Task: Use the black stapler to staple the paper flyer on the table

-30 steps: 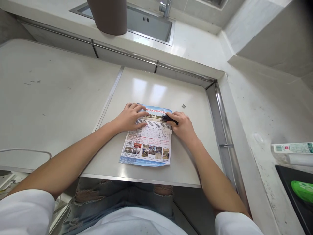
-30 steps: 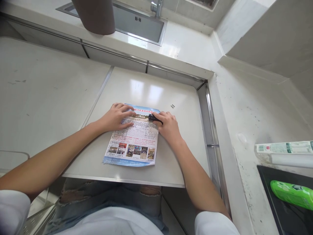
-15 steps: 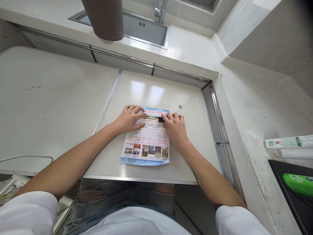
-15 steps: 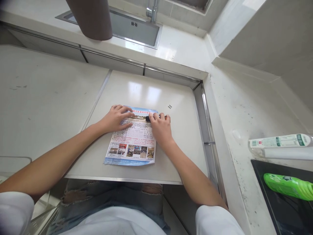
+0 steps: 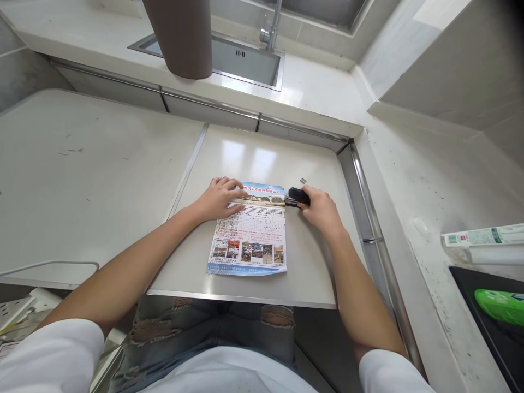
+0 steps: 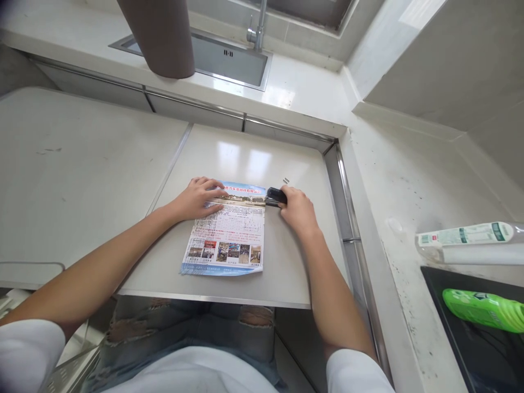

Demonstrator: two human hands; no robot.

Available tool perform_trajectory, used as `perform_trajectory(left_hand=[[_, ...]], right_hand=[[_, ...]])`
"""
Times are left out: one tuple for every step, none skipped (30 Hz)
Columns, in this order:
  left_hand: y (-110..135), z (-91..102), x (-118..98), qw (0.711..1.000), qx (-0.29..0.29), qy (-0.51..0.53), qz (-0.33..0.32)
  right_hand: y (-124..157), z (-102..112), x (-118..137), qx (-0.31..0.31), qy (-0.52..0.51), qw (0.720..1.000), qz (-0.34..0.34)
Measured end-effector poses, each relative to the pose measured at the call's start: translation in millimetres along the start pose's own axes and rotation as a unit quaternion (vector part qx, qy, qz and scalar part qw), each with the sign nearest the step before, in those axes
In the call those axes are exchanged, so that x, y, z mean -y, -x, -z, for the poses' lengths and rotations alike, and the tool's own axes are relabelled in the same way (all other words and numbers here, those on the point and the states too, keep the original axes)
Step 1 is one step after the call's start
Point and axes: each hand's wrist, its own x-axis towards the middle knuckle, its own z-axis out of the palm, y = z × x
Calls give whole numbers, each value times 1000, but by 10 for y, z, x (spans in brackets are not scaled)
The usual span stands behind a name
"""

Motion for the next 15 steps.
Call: perform_trajectory(left_hand=[[0, -3, 8, 1000, -3, 2, -2], [-1, -6, 14, 1000, -6, 5, -4], [-2, -10, 20, 1000, -9, 8, -6], [-3, -14, 24, 1000, -11, 11, -6], [-4, -18, 27, 1000, -13, 14, -4], [-6, -23, 30, 1000, -14, 17, -3], [-7, -28, 32, 1000, -14, 20, -1], [-9, -32, 34, 1000, -14, 24, -1], [-11, -35, 36, 999, -16, 28, 1], [-13, -36, 37, 999, -19, 33, 4], [-16, -34, 38, 999, -25, 40, 10], [-19, -29, 39, 998, -34, 47, 19], [-23, -21, 39, 997, -45, 55, 31], [-27, -10, 38, 995, -58, 62, 43], [-31, 1, 36, 994, -71, 66, 55]], right_hand=[[-12, 1, -50, -7, 7, 1000, -28], [-25, -1, -89, -21, 15, 998, -53], [-37, -6, -111, -43, 23, 996, -72], [-47, -12, -116, -72, 29, 993, -83], [-53, -18, -99, -108, 31, 990, -86], [-52, -25, -61, -145, 28, 986, -81], [-44, -33, 0, -177, 19, 982, -69], [-26, -45, 81, -199, 6, 979, -50], [2, -62, 177, -208, -9, 978, -25], [39, -85, 284, -203, -27, 979, 5], [81, -114, 395, -183, -45, 981, 40], [124, -150, 503, -156, -64, 983, 72], [166, -189, 602, -130, -84, 984, 93], [202, -229, 686, -108, -102, 983, 107], [229, -269, 754, -89, -117, 983, 114]])
